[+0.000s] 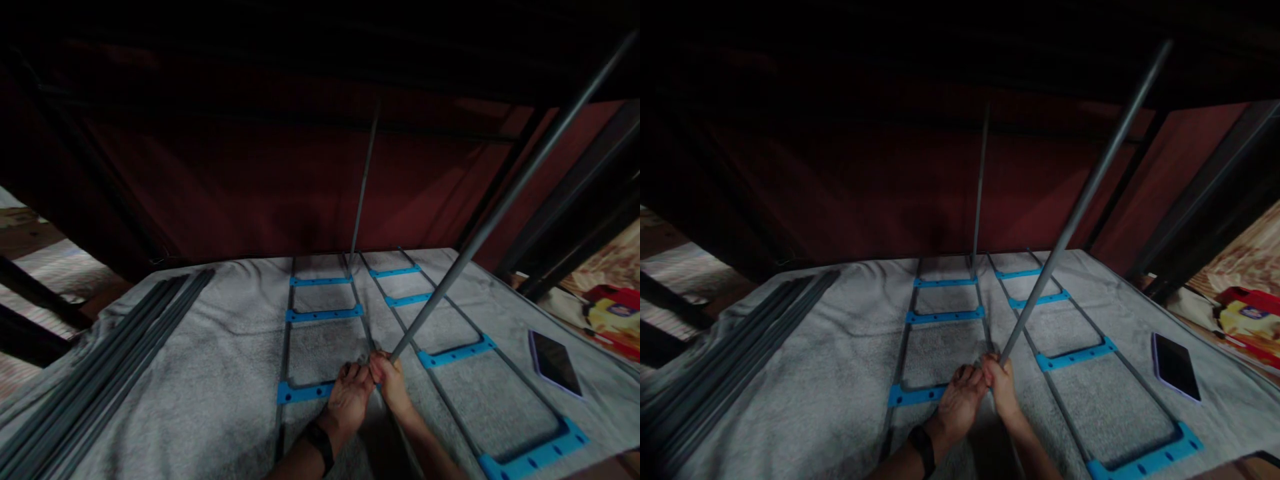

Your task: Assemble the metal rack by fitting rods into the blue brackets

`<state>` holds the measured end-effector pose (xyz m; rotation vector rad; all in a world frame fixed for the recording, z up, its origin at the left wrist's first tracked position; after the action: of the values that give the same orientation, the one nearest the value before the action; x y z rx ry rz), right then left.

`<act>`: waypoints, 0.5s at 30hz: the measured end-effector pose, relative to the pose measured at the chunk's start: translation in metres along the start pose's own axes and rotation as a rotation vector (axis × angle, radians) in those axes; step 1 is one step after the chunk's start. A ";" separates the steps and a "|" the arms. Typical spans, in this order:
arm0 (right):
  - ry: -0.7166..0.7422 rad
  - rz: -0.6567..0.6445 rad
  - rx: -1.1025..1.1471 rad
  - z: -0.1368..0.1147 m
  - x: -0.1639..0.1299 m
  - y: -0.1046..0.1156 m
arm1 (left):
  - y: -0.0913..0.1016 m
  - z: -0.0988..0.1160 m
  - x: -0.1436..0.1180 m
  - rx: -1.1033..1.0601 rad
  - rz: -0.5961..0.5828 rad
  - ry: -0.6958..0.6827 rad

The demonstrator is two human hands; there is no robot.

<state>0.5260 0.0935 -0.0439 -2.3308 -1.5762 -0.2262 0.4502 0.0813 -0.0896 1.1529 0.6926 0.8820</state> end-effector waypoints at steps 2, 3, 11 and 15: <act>0.013 -0.035 0.005 -0.014 0.007 -0.010 | -0.001 -0.001 0.002 0.007 -0.009 0.024; 0.028 -0.063 0.017 -0.024 0.013 -0.017 | 0.000 -0.001 0.002 0.004 -0.008 0.030; 0.142 0.220 0.302 -0.062 0.100 0.006 | 0.022 0.006 -0.006 0.046 0.067 -0.003; 0.182 0.239 0.285 -0.040 0.135 0.000 | 0.024 0.005 -0.009 0.042 0.102 0.010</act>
<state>0.5788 0.1974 0.0345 -2.1804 -1.1506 -0.1420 0.4443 0.0751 -0.0654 1.2303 0.6681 0.9634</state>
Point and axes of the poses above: each hand's wrist, its own x-axis towards the middle knuckle, its own y-axis out of the back of the hand, z = x × y, the point moved 10 cm from there along x, towards the middle knuckle, and after that the axes turned 15 degrees about y, right-handed, at the moved point
